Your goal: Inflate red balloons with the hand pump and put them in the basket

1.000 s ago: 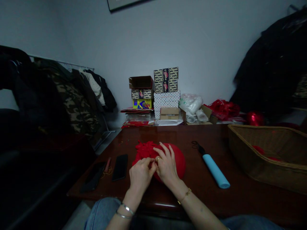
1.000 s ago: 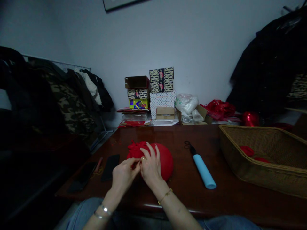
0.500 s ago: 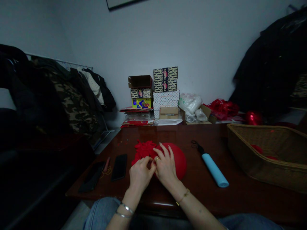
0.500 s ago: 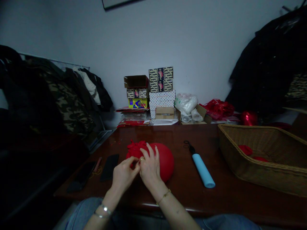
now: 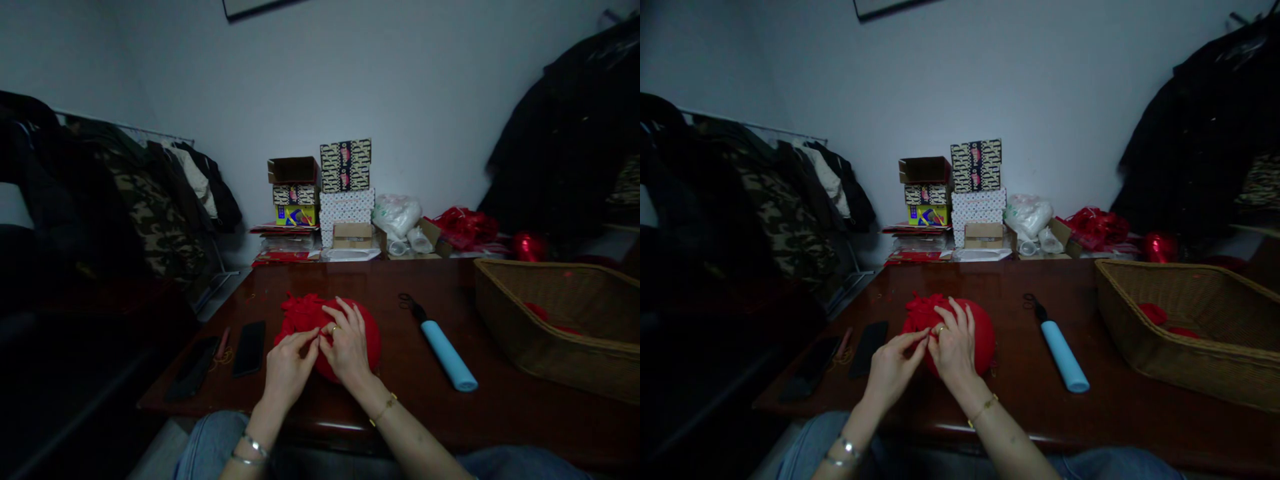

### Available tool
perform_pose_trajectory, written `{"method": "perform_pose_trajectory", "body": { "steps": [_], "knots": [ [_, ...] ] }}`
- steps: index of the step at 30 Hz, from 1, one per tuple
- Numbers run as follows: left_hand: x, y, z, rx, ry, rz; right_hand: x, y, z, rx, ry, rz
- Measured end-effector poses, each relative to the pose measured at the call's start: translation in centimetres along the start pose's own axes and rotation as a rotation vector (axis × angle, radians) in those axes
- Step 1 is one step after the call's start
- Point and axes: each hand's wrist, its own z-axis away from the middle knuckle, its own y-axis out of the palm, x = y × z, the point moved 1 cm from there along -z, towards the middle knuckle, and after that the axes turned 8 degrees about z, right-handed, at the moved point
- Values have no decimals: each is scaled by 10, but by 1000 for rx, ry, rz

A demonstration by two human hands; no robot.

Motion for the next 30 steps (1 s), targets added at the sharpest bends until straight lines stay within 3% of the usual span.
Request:
{"method": "perform_pose_trajectory", "body": {
  "steps": [8,13,18,26,30],
  "knots": [
    [-4,-4,-7,83,-23,-174,4,3,1,-56,-51,23],
    [-7,0,-6,17,-59,-264,4,7,3,-65,-84,51],
    [-7,1,-6,-17,-94,-183,3,5,4,-75,-92,23],
    [4,1,-12,-59,-232,137,2,2,2,-71,-98,-43],
    [11,2,-12,-98,-276,140,0,2,3,-74,-92,-75]
  ]
}}
